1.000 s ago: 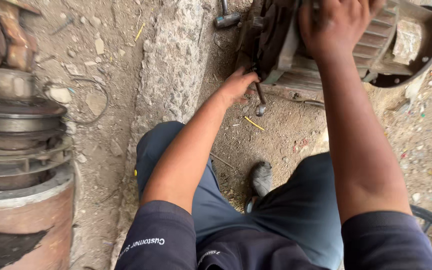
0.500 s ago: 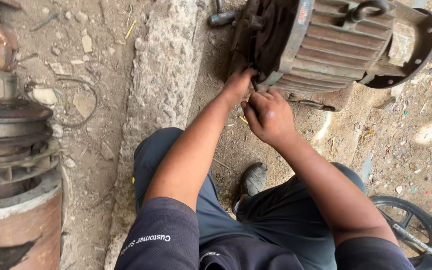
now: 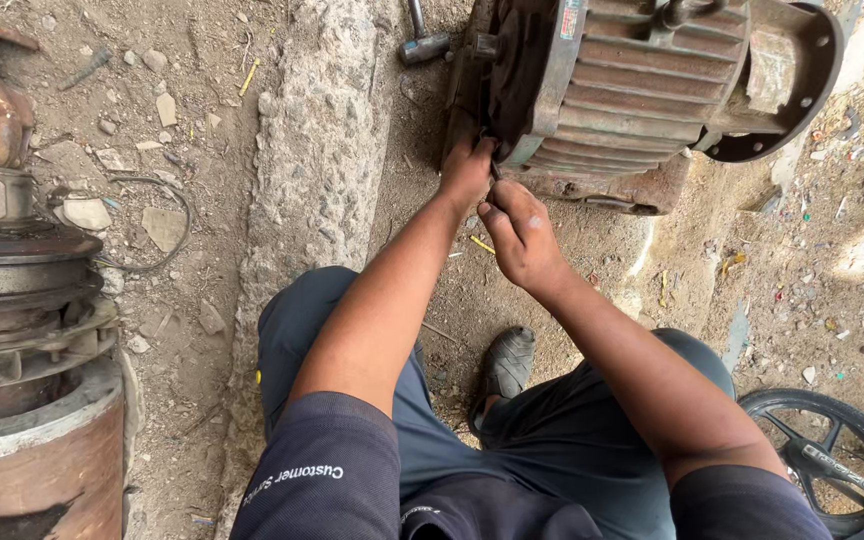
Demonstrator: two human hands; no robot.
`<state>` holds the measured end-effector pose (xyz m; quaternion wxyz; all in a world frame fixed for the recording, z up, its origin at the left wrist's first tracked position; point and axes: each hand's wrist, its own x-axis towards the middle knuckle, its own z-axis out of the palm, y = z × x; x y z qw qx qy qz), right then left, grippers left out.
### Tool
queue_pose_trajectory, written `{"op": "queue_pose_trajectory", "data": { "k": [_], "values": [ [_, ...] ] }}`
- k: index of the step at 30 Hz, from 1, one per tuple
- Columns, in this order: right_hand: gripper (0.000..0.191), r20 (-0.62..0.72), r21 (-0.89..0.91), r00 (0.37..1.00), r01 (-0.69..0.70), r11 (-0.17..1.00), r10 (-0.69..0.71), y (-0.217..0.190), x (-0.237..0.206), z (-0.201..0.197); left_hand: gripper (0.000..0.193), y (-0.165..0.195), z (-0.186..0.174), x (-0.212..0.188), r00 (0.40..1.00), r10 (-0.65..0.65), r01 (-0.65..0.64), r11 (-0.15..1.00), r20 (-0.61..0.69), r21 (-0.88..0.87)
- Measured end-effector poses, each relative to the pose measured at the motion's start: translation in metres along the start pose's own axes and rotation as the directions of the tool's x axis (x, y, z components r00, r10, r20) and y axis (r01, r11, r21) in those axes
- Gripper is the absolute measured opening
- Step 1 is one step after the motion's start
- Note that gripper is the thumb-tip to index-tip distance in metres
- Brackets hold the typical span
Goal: The person sits on the ground working on an electric motor. They use a spanner to loosen and remove bolts from the motor housing, reposition the motor, and use a hammer to tap on the motor casing.
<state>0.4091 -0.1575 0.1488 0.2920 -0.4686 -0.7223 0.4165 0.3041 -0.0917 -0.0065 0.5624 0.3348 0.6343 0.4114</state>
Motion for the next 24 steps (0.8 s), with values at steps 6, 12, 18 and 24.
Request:
{"op": "queue_pose_trajectory", "data": {
  "k": [6, 12, 18, 24],
  "values": [
    [0.012, -0.002, 0.009, 0.991, 0.135, 0.991, -0.135, 0.012, -0.004, -0.001, 0.044, -0.013, 0.005, 0.007, 1.000, 0.023, -0.022, 0.999, 0.018, -0.048],
    [0.014, -0.011, -0.072, 0.985, 0.172, 0.983, -0.173, 0.007, -0.003, -0.004, 0.039, -0.007, 0.008, 0.004, 0.989, 0.137, -0.137, 0.991, -0.048, -0.006],
    [0.013, 0.002, -0.125, 0.991, 0.136, 0.983, -0.137, -0.002, 0.003, -0.012, 0.039, 0.004, 0.009, 0.002, 0.992, -0.128, 0.128, 0.986, 0.004, -0.107],
    [0.020, 0.049, -0.231, 0.997, 0.075, 0.970, -0.065, -0.011, -0.009, -0.023, 0.040, -0.002, 0.017, 0.005, 0.990, -0.142, 0.142, 0.958, 0.017, -0.251]
  ]
}}
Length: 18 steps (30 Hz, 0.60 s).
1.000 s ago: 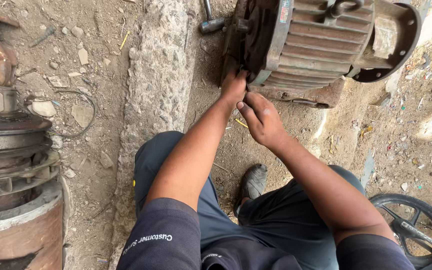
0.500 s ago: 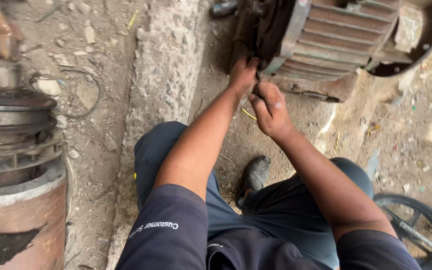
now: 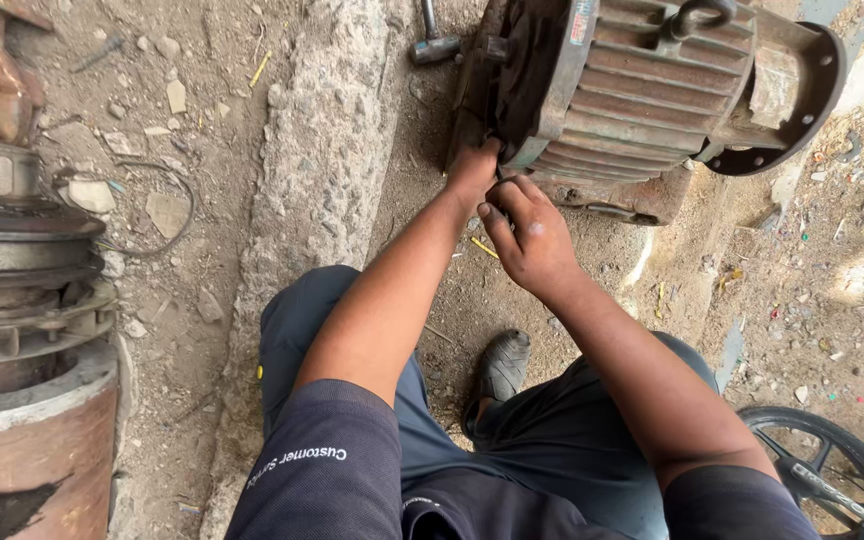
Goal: The person sits on the ground working on an electric motor. They use a spanner to loosen and remove bolts from the motor housing, reposition the motor, and use a hammer to tap on the motor casing.
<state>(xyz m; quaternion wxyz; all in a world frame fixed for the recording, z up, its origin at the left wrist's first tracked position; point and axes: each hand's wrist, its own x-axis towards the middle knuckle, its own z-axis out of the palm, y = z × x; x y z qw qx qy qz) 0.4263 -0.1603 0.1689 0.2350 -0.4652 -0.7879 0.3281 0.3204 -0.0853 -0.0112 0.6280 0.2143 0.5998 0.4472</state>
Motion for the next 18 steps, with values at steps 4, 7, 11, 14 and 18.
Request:
{"op": "queue_pose_trajectory", "data": {
  "k": [4, 7, 11, 14, 18],
  "values": [
    [0.037, -0.047, 0.092, 0.987, -0.147, 0.985, 0.152, 0.008, 0.005, -0.016, 0.051, 0.009, -0.002, -0.002, 0.883, -0.427, 0.440, 0.898, 0.194, -0.027],
    [0.053, 0.270, 0.287, 0.751, -0.660, 0.694, 0.602, 0.017, 0.017, -0.022, 0.053, 0.022, -0.009, -0.013, 0.834, -0.498, 0.477, 0.867, 0.237, 0.141],
    [0.062, 0.619, 0.229, 0.444, -0.891, 0.391, 0.648, 0.015, 0.026, -0.010, 0.045, 0.029, -0.015, -0.017, 0.855, -0.497, 0.470, 0.864, 0.148, 0.183],
    [0.045, 0.777, 0.352, 0.407, -0.914, 0.204, 0.480, 0.008, 0.026, 0.007, 0.038, 0.022, -0.016, -0.010, 0.881, -0.406, 0.439, 0.893, 0.241, -0.102],
    [0.030, 0.709, 0.601, 0.530, -0.799, -0.005, 0.465, 0.003, 0.016, 0.037, 0.033, 0.012, -0.027, -0.006, 0.882, -0.391, 0.435, 0.890, 0.263, -0.135]
  ]
}}
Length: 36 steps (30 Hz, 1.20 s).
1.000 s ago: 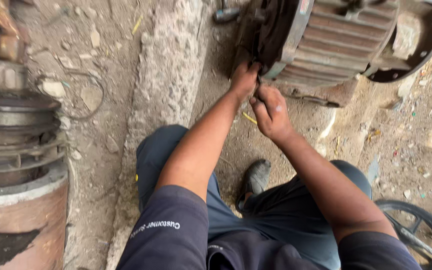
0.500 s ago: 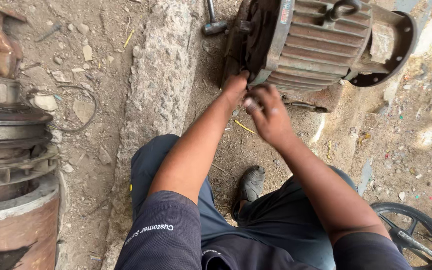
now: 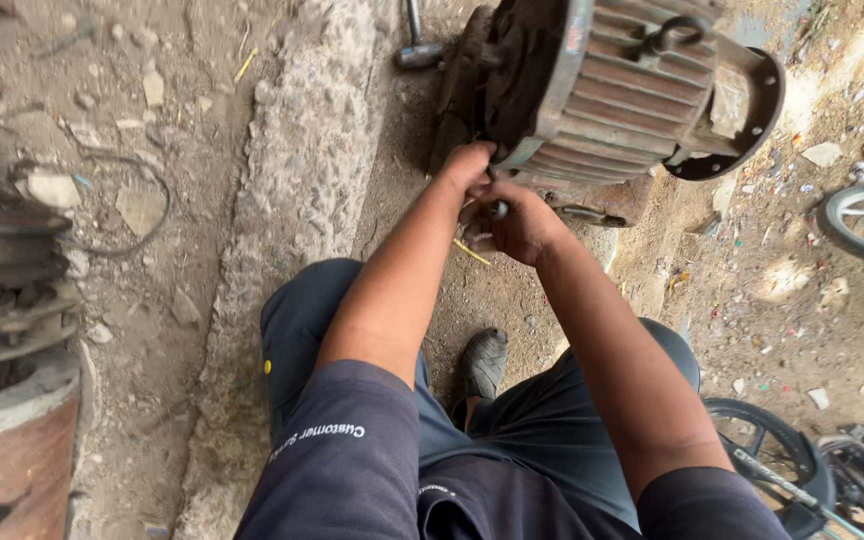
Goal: The person sits on the ground working on an electric motor. They use a spanner to loosen and remove bolts from the motor housing, reposition the motor, and use a hammer to tap on the motor casing.
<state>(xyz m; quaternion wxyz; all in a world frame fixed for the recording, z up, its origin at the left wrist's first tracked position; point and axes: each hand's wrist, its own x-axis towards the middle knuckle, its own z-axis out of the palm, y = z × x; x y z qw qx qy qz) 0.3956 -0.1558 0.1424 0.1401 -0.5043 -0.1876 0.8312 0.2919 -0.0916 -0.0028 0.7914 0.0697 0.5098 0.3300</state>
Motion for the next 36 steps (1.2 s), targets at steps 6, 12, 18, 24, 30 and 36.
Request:
{"op": "queue_pose_trajectory", "data": {
  "k": [6, 12, 18, 24, 30, 36],
  "values": [
    [0.025, 0.004, 0.276, 0.988, 0.145, 0.950, -0.152, 0.025, 0.021, -0.004, 0.039, 0.010, -0.006, -0.006, 0.996, -0.039, 0.051, 0.988, -0.085, 0.148],
    [0.024, 0.018, 0.317, 0.974, 0.209, 0.925, -0.226, 0.026, 0.021, -0.009, 0.041, 0.010, 0.000, -0.003, 0.979, 0.036, 0.002, 0.982, -0.200, 0.189],
    [0.030, 0.048, 0.208, 0.968, 0.231, 0.950, -0.246, 0.024, 0.022, -0.016, 0.041, 0.002, 0.001, 0.018, 0.971, 0.143, -0.121, 0.986, -0.193, 0.119],
    [0.043, 0.094, 0.105, 0.977, 0.184, 0.977, -0.194, 0.024, 0.015, -0.020, 0.046, -0.010, 0.003, 0.024, 0.970, 0.105, -0.041, 0.960, -0.221, 0.278],
    [0.048, -0.185, -0.329, 0.957, 0.154, 0.932, -0.223, -0.012, -0.009, 0.003, 0.037, -0.001, 0.005, 0.013, 0.980, 0.156, -0.157, 0.988, -0.126, 0.004],
    [0.033, 0.100, -0.891, 0.588, 0.412, 0.191, -0.803, -0.021, -0.052, 0.021, 0.031, -0.011, 0.006, 0.005, 0.993, 0.042, -0.053, 0.993, -0.106, -0.103]
  ]
}}
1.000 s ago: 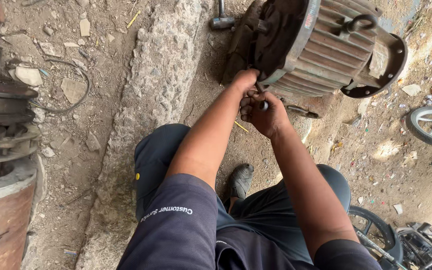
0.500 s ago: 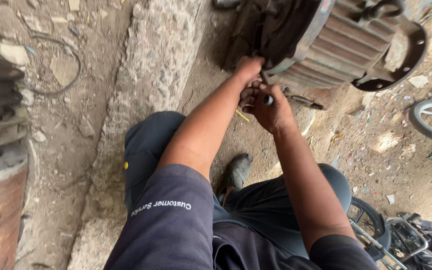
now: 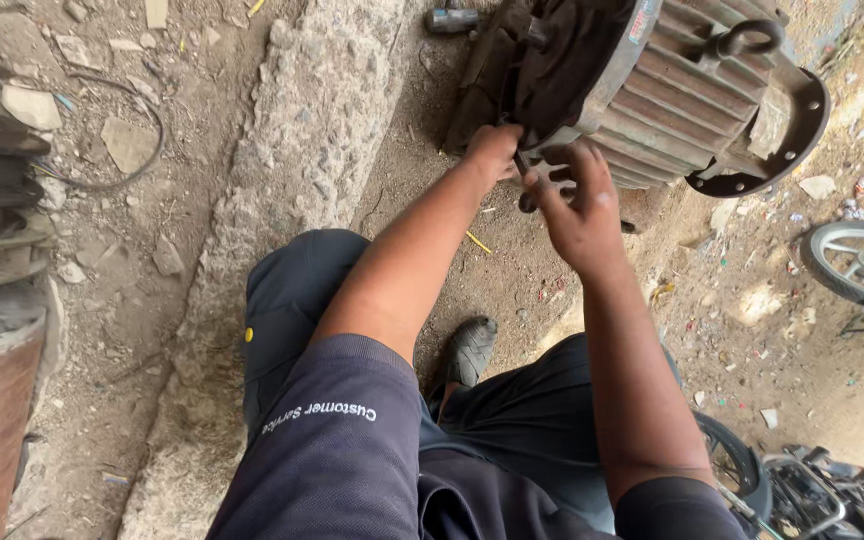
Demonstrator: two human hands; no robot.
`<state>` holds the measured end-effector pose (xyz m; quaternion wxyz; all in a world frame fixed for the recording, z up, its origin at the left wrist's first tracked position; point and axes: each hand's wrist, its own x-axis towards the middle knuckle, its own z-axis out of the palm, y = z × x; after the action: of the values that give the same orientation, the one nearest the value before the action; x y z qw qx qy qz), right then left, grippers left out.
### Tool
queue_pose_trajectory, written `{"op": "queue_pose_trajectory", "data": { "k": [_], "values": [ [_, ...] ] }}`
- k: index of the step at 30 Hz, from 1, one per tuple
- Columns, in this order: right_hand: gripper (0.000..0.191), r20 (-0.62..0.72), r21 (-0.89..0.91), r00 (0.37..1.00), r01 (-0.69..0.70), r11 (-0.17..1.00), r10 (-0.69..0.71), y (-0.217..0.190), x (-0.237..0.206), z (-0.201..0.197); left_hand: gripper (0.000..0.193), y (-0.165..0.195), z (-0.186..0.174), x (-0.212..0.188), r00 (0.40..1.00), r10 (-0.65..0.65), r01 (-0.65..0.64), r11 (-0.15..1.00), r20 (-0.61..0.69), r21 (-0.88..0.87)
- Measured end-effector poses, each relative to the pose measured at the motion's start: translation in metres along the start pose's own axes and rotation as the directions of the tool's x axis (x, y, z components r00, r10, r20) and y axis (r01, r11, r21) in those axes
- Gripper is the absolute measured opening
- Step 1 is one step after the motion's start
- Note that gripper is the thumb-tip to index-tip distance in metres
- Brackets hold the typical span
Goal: The person sits on the ground working on an electric motor. They use a spanner to loosen and remove bolts from the motor housing, reposition the motor, and use a hammer to tap on the motor casing.
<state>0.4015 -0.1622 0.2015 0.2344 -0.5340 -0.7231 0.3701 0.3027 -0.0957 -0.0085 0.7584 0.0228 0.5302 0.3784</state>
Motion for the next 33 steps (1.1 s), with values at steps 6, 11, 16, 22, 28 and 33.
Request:
{"op": "queue_pose_trajectory", "data": {
  "k": [6, 11, 16, 22, 28, 33],
  "values": [
    [0.029, 0.182, -0.095, 0.983, 0.022, 0.995, -0.004, 0.004, -0.009, 0.000, 0.038, -0.005, 0.019, -0.018, 0.997, 0.053, -0.047, 0.994, -0.060, 0.098],
    [0.032, 0.265, -0.171, 0.958, 0.161, 0.972, -0.112, 0.008, -0.010, 0.000, 0.047, -0.004, 0.030, -0.034, 0.984, 0.098, -0.046, 0.947, -0.150, 0.316],
    [0.029, 0.271, -0.156, 0.952, 0.186, 0.970, -0.139, 0.034, -0.020, 0.000, 0.038, -0.014, 0.035, -0.035, 0.975, -0.100, 0.091, 0.994, 0.198, 0.056],
    [0.030, 0.237, -0.142, 0.967, 0.130, 0.981, -0.094, -0.010, -0.033, -0.023, 0.040, -0.022, 0.041, -0.042, 0.923, -0.031, 0.072, 0.993, 0.384, -0.091],
    [0.061, 0.060, 0.307, 0.896, 0.402, 0.863, -0.439, -0.104, -0.070, -0.135, 0.053, -0.041, 0.027, -0.052, 0.969, -0.030, 0.006, 0.995, 0.244, 0.097],
    [0.033, -0.047, 0.795, 0.776, 0.410, 0.447, -0.629, -0.107, -0.111, -0.152, 0.052, -0.049, 0.022, -0.034, 0.972, 0.017, -0.046, 0.992, 0.236, 0.117]
  ]
}}
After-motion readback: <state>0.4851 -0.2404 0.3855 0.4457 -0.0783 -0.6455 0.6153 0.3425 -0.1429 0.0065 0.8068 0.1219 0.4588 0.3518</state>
